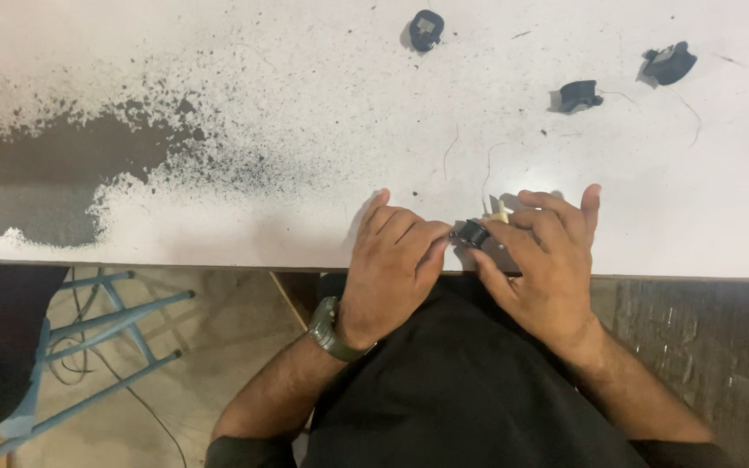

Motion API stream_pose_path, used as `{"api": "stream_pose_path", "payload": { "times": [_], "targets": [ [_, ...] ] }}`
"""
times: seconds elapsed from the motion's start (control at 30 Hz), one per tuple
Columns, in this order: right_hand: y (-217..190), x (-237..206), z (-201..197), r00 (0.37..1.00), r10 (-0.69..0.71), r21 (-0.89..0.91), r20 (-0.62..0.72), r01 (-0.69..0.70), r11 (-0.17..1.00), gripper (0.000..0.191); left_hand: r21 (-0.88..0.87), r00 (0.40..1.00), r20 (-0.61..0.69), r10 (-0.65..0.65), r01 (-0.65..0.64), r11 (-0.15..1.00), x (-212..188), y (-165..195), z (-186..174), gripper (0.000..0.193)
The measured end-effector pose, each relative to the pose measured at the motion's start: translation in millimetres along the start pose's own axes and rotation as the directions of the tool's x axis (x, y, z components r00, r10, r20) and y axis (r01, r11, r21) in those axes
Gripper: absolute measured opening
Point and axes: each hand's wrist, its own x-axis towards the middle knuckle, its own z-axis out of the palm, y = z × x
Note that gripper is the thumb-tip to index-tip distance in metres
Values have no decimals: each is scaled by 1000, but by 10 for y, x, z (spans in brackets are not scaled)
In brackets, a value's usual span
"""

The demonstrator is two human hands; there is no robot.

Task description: The person sits at a white workbench and assembles small black plastic housings, pressing small inserts into each housing and using a small hand tool to seat or adjust the parts. Finished housings are set aside in growing piles on the table, and the person works through the parts one at a time.

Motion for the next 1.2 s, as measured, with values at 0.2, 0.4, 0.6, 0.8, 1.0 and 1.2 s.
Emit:
{"api": "stream_pose_path", "payload": {
  "times": [0.2,0.4,0.6,0.8,1.0,1.2],
  "targets": [
    [19,-10,5,999,-29,38,-33,30,999,37,-7,994,7,106,-106,994,40,-28,-71,18],
    [32,-26,33,999,-8,36,-39,10,999,33,99,968,34,249,-251,963,40,-68,-88,21],
    [51,-39,30,999,-29,30,-20,29,999,35,30,959,51,278,-280,959,36,-36,-7,24],
    [56,-56,50,1000,-8,19,-15,8,1000,34,96,950,48,308,-311,946,79,-72,-63,20],
    [62,-64,51,999,-41,28,-8,41,999,36,60,941,75,331,-336,940,143,38,-10,21],
    [54,-55,31,999,-49,16,7,49,999,35,-197,999,35,-6,13,980,163,84,-11,15]
  ]
}}
